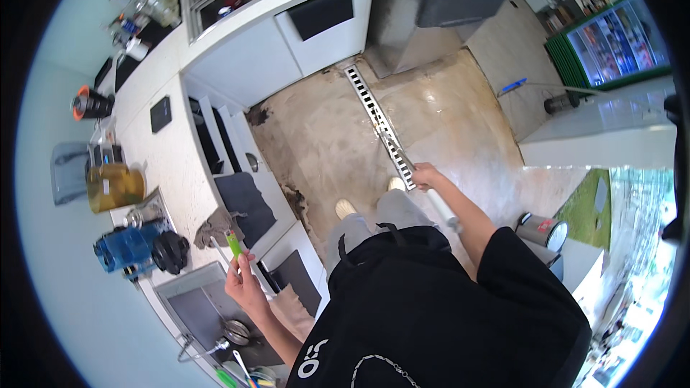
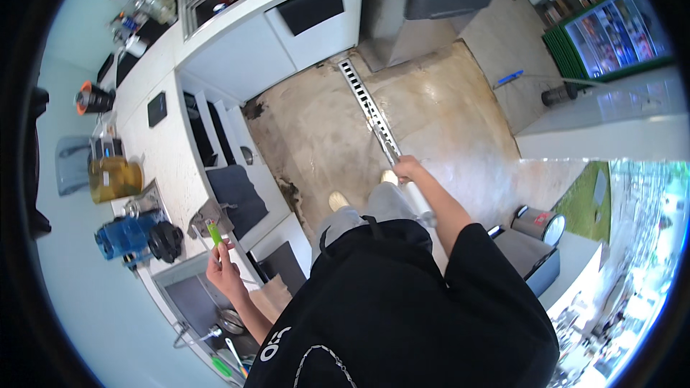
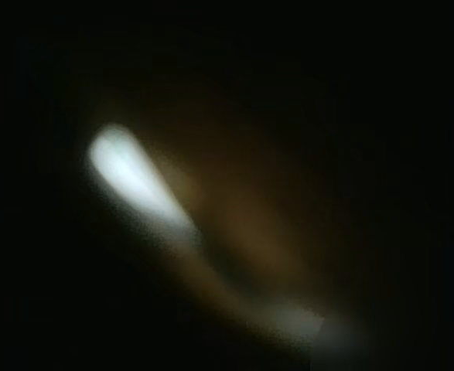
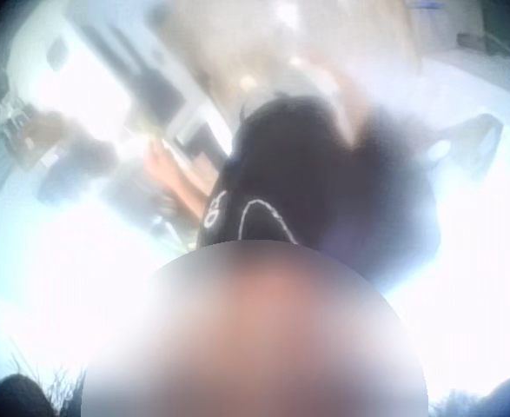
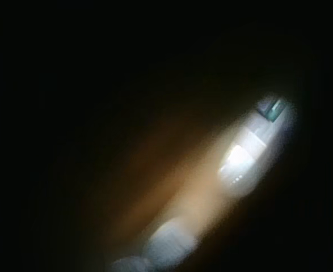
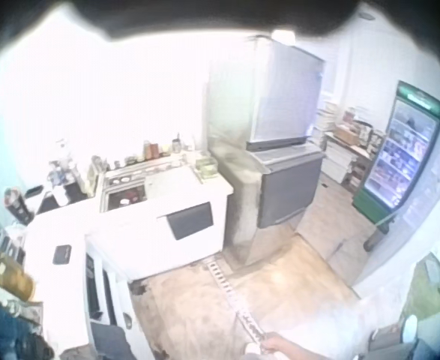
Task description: The person kneels behind a counter and uses a lighter to heat a white plastic pipe, then inserts it into a black hose. They repeat the heating and insertion process, then stand and walk to the front counter area.
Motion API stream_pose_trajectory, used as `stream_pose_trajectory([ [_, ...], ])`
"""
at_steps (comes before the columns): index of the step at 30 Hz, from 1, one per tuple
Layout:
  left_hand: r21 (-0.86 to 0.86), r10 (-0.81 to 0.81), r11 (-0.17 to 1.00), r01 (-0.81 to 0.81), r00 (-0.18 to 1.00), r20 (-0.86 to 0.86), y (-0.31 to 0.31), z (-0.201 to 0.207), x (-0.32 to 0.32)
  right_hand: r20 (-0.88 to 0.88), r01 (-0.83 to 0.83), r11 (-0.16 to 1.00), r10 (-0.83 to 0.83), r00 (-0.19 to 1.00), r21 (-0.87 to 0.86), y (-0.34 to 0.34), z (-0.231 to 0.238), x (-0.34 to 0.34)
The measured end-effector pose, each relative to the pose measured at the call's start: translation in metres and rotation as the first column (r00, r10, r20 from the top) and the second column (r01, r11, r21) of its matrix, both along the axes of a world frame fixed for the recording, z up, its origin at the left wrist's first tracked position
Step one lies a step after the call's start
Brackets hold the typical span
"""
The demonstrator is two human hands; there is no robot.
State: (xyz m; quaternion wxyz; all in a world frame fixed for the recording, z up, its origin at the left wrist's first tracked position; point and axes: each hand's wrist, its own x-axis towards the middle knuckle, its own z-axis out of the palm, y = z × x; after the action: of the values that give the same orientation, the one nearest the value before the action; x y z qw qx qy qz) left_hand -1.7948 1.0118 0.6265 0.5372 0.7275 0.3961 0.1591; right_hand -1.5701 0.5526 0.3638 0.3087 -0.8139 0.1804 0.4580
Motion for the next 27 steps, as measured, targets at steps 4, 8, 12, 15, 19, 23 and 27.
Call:
stream_pose_trajectory([
  [4,0.016,-0.165,0.986,0.164,0.986,0.027,-0.017,-0.003,0.052,-0.105,0.351,0.922,-0.337,0.936,0.161,-0.112,0.035,-0.045],
  [8,0.125,-0.355,0.929,0.347,0.934,0.044,-0.072,-0.015,0.122,-0.039,0.495,0.858,-0.494,0.868,0.139,-0.2,0.081,-0.119],
  [12,0.202,-0.537,0.823,0.532,0.843,-0.033,-0.167,-0.027,0.182,0.088,0.425,0.904,-0.427,0.9,0.038,-0.291,0.114,-0.171],
  [15,0.127,-0.595,0.802,0.584,0.8,0.079,-0.259,-0.037,0.22,0.16,0.421,0.907,-0.41,0.898,-0.035,-0.362,0.118,-0.183],
  [19,-0.003,-0.603,0.796,0.605,0.794,0.073,-0.383,-0.039,0.247,0.185,0.602,0.798,-0.597,0.781,0.032,-0.463,0.11,-0.169],
  [23,-0.044,-0.639,0.764,0.644,0.764,0.086,-0.47,-0.033,0.252,0.153,0.828,0.536,-0.843,0.516,0.164,-0.559,0.11,-0.114],
  [27,-0.012,-0.648,0.759,0.651,0.758,0.071,-0.515,-0.035,0.288,0.095,0.841,0.464,-0.885,0.456,0.277,-0.666,0.12,-0.03],
])
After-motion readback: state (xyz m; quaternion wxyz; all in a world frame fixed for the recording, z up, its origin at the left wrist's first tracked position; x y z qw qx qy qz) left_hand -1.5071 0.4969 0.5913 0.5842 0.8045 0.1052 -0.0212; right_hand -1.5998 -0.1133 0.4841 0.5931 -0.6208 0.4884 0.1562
